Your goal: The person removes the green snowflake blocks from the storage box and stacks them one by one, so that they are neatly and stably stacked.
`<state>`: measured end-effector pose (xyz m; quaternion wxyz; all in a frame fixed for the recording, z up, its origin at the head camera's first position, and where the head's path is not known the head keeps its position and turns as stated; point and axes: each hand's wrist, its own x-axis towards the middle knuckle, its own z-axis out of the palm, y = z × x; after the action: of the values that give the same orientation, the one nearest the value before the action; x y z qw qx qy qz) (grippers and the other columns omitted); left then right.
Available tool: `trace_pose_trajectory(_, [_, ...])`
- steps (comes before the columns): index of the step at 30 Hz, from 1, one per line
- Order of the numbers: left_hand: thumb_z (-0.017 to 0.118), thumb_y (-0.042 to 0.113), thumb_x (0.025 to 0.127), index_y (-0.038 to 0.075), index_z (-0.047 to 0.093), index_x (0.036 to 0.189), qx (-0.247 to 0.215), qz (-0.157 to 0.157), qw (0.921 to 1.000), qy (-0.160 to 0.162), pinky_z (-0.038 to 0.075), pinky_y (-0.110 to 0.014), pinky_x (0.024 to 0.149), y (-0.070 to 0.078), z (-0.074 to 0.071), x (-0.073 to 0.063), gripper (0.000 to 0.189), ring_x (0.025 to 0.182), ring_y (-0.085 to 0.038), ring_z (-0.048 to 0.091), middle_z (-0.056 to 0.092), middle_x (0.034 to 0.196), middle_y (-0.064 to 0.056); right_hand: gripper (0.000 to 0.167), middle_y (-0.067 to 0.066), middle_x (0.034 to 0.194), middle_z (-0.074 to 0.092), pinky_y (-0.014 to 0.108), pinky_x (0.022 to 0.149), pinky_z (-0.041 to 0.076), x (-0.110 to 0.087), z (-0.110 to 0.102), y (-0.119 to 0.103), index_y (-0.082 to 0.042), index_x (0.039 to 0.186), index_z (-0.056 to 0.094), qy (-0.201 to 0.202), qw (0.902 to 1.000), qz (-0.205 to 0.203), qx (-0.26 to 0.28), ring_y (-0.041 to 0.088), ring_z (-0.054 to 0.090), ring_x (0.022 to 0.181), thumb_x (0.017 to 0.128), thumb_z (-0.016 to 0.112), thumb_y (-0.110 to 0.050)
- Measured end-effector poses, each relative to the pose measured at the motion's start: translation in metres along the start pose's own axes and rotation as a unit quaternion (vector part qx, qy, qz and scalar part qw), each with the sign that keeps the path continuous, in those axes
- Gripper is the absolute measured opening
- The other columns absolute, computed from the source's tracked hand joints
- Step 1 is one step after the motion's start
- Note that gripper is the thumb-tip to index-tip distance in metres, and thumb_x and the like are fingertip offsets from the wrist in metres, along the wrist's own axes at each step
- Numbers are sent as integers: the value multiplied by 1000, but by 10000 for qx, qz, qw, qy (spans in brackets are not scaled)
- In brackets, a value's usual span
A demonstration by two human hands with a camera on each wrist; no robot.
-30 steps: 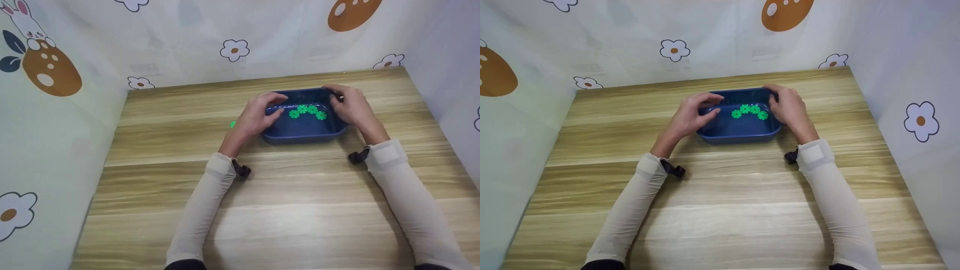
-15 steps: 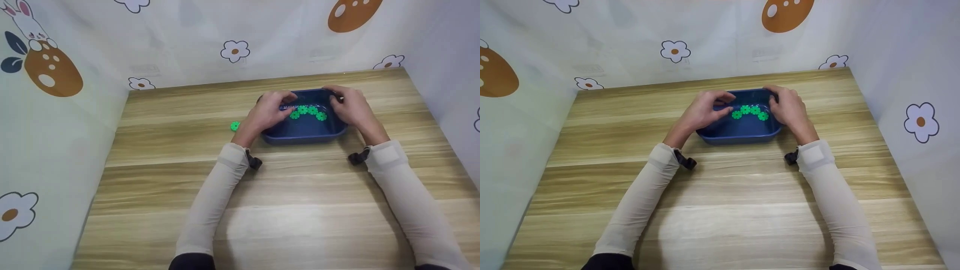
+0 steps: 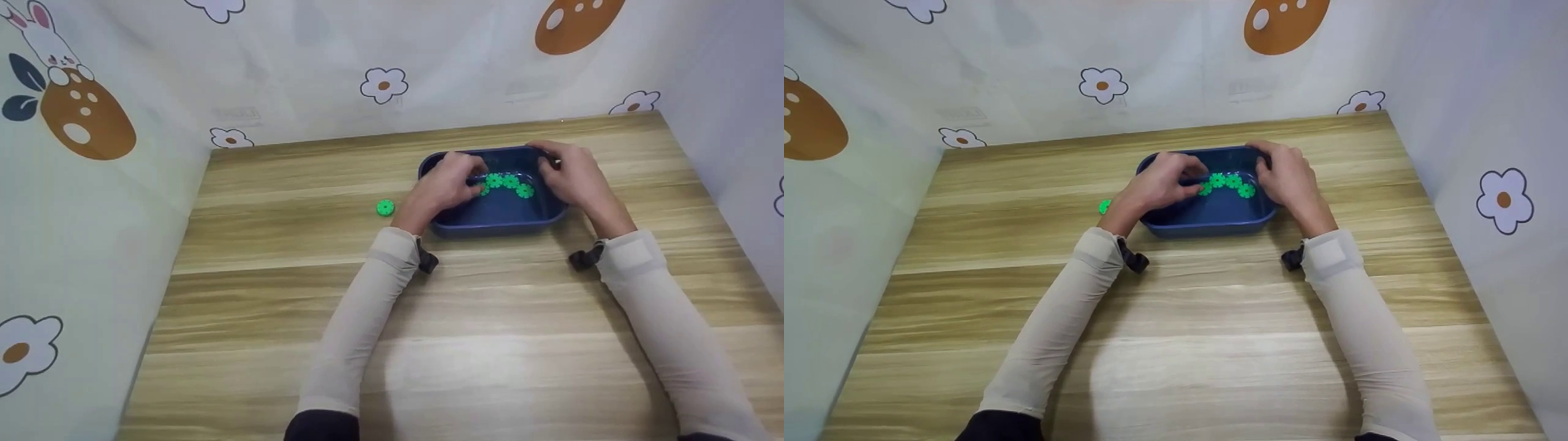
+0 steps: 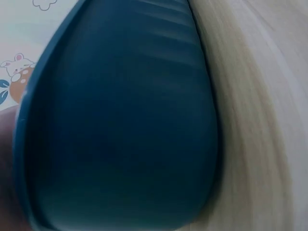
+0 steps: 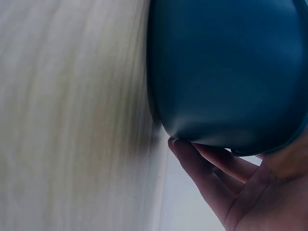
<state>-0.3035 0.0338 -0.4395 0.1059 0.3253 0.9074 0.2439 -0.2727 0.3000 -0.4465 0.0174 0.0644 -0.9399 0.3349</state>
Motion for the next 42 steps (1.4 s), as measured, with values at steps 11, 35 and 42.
trace_pose_trajectory(11, [76,21,102,5,74,131,267,10,9996,-65,57,-35,106,-3,8,4,33,118,-21,69,75,129,-10,46,26,146,66,61,100,53,0,0,-2,-16,151,64,39,10000,-19,8,39,64,115,108,52,-11])
trace_pose_trajectory(35, [73,27,103,9,73,128,1021,-36,9944,-281,55,-36,103,0,16,5,31,115,-22,63,66,126,-9,47,25,151,63,63,106,52,0,0,-2,-18,154,62,-57,9999,130,-25,39,61,120,108,51,-12])
trace_pose_trajectory(42, [78,26,98,9,69,125,995,-40,9945,-328,55,-38,98,2,16,3,33,106,-23,59,62,122,-9,45,26,144,67,63,102,53,0,1,-1,-15,149,66,131,9999,-54,-43,40,65,117,107,53,-10])
